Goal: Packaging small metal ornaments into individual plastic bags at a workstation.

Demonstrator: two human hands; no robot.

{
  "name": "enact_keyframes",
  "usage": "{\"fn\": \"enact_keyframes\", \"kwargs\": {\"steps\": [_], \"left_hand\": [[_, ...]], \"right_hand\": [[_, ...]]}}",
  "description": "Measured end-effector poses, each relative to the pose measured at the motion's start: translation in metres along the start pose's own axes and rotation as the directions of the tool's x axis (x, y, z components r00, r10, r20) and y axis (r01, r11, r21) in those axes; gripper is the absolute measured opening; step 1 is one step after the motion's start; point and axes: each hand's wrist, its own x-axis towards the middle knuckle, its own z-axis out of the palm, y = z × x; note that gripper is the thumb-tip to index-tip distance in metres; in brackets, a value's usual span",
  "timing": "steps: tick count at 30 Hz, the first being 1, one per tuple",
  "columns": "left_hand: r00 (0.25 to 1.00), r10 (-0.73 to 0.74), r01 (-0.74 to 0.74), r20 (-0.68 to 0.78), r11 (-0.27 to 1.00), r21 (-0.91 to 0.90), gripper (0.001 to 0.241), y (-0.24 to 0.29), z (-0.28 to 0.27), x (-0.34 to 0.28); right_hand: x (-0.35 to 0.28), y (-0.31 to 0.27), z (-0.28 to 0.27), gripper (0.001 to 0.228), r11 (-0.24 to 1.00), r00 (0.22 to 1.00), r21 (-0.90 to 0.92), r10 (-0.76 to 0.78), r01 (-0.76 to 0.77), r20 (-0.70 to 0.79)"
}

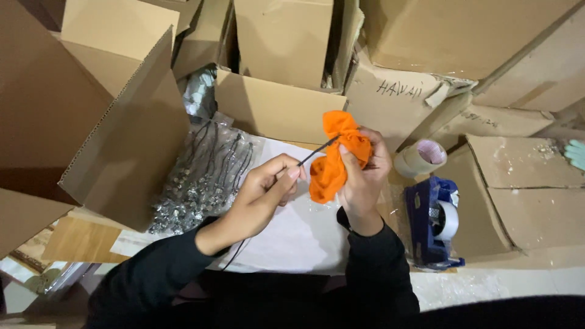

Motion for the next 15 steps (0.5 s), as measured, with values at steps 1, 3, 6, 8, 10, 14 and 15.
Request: {"fn": "enact_keyframes", "kwargs": {"steps": [1,3,6,8,10,14,15], "left_hand": [[1.0,0.003,-0.003,-0.005,1.0,0.004,0.019,0.01,-0.001,-0.002],[0.998,-0.018,0.009,0.054,0.985,0.17,0.012,0.029,-0.003,-0.006],[0.99,-0.047,0.003,0.133,0.95,0.312,0.017,0.062,0.0,-0.012],[0.986,-0.061,0.003,0.152,0.934,0.356,0.02,0.072,0.0,-0.014],[0.982,-0.078,0.004,0.171,0.918,0.396,0.023,0.074,0.0,-0.013],[0.956,-0.126,-0.016,0.263,0.879,0.477,0.027,0.071,0.004,-0.002],[0.944,-0.136,-0.035,0.302,0.866,0.5,0.03,0.072,0.008,0.003]], "right_hand": [[0.003,-0.002,-0.002,0.03,1.0,1.0,0.005,0.002,-0.002,0.005],[0.008,-0.005,-0.006,0.025,0.996,0.998,-0.082,-0.038,0.042,0.051],[0.008,-0.011,-0.004,0.028,0.998,0.998,-0.049,-0.027,0.03,0.064],[0.011,-0.019,-0.004,0.029,0.999,0.996,-0.043,-0.029,0.033,0.08],[0.012,-0.025,-0.001,0.03,0.999,0.995,-0.04,-0.031,0.034,0.095],[0.018,-0.021,-0.005,0.03,0.999,0.997,-0.044,-0.005,0.008,0.072],[0.023,-0.016,-0.012,0.032,0.998,0.997,-0.07,-0.004,0.009,0.073]]}}
